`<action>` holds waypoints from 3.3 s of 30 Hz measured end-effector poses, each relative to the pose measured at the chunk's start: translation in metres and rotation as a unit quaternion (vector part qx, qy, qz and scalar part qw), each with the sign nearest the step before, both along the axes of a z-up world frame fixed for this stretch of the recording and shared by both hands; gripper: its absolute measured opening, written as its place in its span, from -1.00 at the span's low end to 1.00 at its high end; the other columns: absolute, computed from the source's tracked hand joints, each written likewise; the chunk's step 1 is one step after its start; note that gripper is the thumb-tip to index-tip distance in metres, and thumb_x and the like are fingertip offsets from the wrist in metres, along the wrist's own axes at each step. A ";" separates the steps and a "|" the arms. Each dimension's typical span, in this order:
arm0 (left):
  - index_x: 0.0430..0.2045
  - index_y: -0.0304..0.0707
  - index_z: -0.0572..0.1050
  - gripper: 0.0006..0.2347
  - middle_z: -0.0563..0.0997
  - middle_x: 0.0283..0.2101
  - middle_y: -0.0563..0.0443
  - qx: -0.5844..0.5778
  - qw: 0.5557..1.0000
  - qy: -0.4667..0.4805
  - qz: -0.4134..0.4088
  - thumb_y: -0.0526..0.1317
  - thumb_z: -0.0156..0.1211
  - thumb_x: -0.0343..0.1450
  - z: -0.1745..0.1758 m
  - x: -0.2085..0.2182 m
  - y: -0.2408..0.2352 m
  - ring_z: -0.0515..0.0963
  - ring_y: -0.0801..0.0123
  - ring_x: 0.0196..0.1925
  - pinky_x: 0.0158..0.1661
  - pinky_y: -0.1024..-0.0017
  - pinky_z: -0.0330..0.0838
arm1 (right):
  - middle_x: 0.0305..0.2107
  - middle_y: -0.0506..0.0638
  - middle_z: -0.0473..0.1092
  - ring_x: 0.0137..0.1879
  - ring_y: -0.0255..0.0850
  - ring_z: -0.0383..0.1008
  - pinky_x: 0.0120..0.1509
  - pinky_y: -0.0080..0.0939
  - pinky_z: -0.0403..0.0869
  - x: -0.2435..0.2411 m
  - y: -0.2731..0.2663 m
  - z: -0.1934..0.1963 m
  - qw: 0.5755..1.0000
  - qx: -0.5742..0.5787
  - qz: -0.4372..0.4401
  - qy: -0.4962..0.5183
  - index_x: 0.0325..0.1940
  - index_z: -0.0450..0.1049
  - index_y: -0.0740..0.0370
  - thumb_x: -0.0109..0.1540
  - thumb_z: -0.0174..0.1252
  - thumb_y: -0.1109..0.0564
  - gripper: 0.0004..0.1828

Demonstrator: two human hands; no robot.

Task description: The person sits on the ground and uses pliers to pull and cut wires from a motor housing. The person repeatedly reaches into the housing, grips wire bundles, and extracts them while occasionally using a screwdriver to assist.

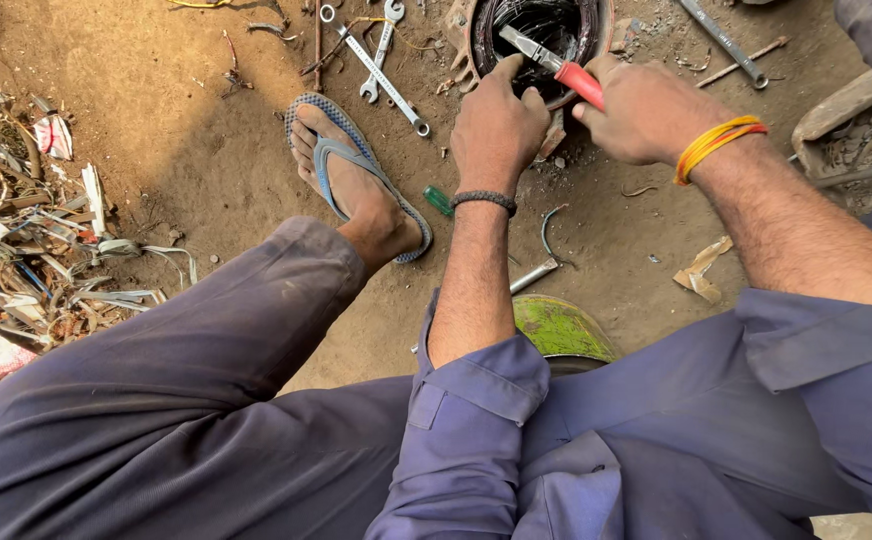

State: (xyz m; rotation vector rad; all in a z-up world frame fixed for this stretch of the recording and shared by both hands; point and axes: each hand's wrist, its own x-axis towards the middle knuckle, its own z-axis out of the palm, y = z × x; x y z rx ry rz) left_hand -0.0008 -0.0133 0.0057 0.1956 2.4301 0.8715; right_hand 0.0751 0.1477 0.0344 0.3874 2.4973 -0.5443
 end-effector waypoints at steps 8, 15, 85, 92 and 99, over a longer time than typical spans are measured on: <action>0.14 0.04 0.49 -0.59 0.72 -0.12 -0.09 0.003 1.000 0.021 0.004 -0.13 0.15 0.35 -0.008 0.002 0.001 0.72 0.13 -0.07 -0.03 0.21 0.57 | -0.17 0.46 0.47 -0.01 0.32 0.51 0.14 0.19 0.46 0.013 -0.002 -0.034 0.997 0.040 -0.068 0.016 0.01 0.44 0.52 0.28 0.28 -0.31 -0.27; 0.12 0.07 0.49 -0.59 0.72 -0.09 -0.10 0.012 0.998 0.054 0.010 -0.17 0.16 0.33 -0.007 0.006 0.000 0.70 0.05 -0.05 -0.04 0.14 0.56 | -0.12 0.41 0.46 -0.01 0.28 0.51 0.11 0.16 0.46 0.015 -0.011 -0.047 0.994 0.041 -0.099 0.023 -0.16 0.59 0.40 0.18 0.34 -0.38 -0.30; 0.14 0.14 0.45 -0.56 0.71 -0.12 -0.13 0.077 0.997 -0.019 0.015 -0.22 0.09 0.32 0.000 -0.007 -0.013 0.69 0.03 -0.05 0.01 0.13 0.53 | -0.52 0.00 0.40 -0.49 -0.23 0.40 -0.47 -0.13 0.39 -0.016 -0.041 0.036 0.958 -0.147 -0.239 -0.063 0.07 0.45 0.19 0.32 0.17 -0.04 -0.66; 0.15 0.10 0.42 -0.55 0.70 -0.07 -0.12 0.078 0.997 0.001 0.001 -0.22 0.12 0.31 0.003 -0.006 -0.012 0.67 0.03 0.00 0.02 0.13 0.52 | -0.45 0.04 0.44 -0.43 -0.17 0.41 -0.42 -0.08 0.40 -0.012 -0.036 0.041 0.945 -0.164 -0.272 -0.079 0.10 0.45 0.21 0.36 0.13 -0.01 -0.68; 0.27 0.18 0.34 -0.47 0.67 -0.02 -0.17 0.019 0.999 -0.022 -0.038 -0.19 0.14 0.32 0.011 -0.003 -0.011 0.65 -0.03 0.02 0.03 0.11 0.51 | -0.09 0.08 0.53 -0.04 -0.10 0.60 0.09 -0.01 0.57 0.019 -0.007 0.064 0.879 -0.291 -0.330 -0.183 0.24 0.44 0.00 0.34 0.01 -0.02 -0.61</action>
